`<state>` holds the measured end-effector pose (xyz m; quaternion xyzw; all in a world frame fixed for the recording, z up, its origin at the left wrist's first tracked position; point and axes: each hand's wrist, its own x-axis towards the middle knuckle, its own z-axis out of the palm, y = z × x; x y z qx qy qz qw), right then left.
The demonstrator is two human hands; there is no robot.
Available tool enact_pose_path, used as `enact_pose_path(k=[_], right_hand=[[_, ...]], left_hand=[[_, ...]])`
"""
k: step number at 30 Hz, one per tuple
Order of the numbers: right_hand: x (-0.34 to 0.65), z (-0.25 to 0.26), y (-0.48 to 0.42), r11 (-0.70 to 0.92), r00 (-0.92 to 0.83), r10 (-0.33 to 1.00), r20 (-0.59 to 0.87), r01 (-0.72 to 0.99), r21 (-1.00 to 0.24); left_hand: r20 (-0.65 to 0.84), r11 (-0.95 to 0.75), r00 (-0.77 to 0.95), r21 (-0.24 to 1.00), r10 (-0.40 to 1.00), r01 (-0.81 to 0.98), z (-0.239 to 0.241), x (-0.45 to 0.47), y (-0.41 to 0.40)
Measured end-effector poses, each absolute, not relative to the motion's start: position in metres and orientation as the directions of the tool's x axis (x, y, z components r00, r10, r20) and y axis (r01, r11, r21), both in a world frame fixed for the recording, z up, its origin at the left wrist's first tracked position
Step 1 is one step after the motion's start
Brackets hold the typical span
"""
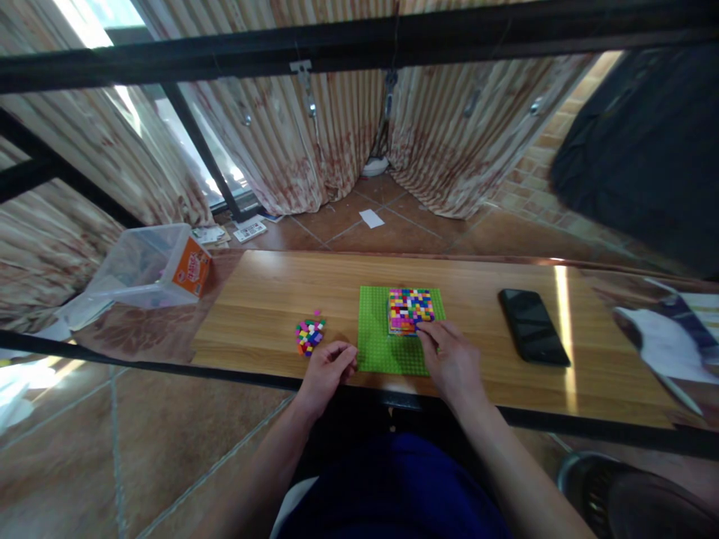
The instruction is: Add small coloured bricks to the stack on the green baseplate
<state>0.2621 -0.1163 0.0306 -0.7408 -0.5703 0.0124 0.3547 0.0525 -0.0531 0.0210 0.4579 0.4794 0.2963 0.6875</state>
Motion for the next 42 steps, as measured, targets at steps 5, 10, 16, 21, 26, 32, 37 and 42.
enact_pose_path(k=[5, 10, 16, 21, 26, 32, 37, 42], right_hand=[[0.259, 0.031, -0.111, -0.109, 0.311, 0.876, 0.369, 0.872, -0.477], [0.256, 0.032, -0.107, -0.135, 0.316, 0.876, 0.364, 0.886, -0.444], [0.255, 0.03, -0.104, -0.156, 0.362, 0.849, 0.385, 0.868, -0.471], [0.256, 0.026, -0.106, -0.104, 0.351, 0.822, 0.449, 0.867, -0.488], [0.256, 0.023, -0.11, -0.024, 0.305, 0.78, 0.546, 0.887, -0.461], [0.257, 0.013, -0.11, 0.014, 0.25, 0.758, 0.603, 0.917, -0.398], [0.258, 0.002, -0.114, 0.025, 0.197, 0.765, 0.613, 0.943, -0.333], [0.262, -0.001, -0.116, 0.019, 0.179, 0.801, 0.572, 0.946, -0.322]], left_hand=[[-0.394, 0.415, 0.378, 0.909, 0.838, 0.028, 0.022, 0.052, -0.053], [-0.385, 0.408, 0.393, 0.913, 0.835, 0.027, 0.022, 0.051, -0.053], [-0.38, 0.405, 0.409, 0.914, 0.83, 0.029, 0.022, 0.05, -0.053], [-0.392, 0.417, 0.411, 0.908, 0.823, 0.03, 0.02, 0.05, -0.052], [-0.378, 0.403, 0.402, 0.915, 0.834, 0.023, 0.017, 0.05, -0.052], [-0.378, 0.407, 0.375, 0.913, 0.846, 0.001, 0.016, 0.05, -0.054], [-0.389, 0.413, 0.351, 0.911, 0.852, 0.006, 0.015, 0.052, -0.055], [-0.394, 0.432, 0.361, 0.901, 0.845, -0.027, 0.013, 0.053, -0.055]])
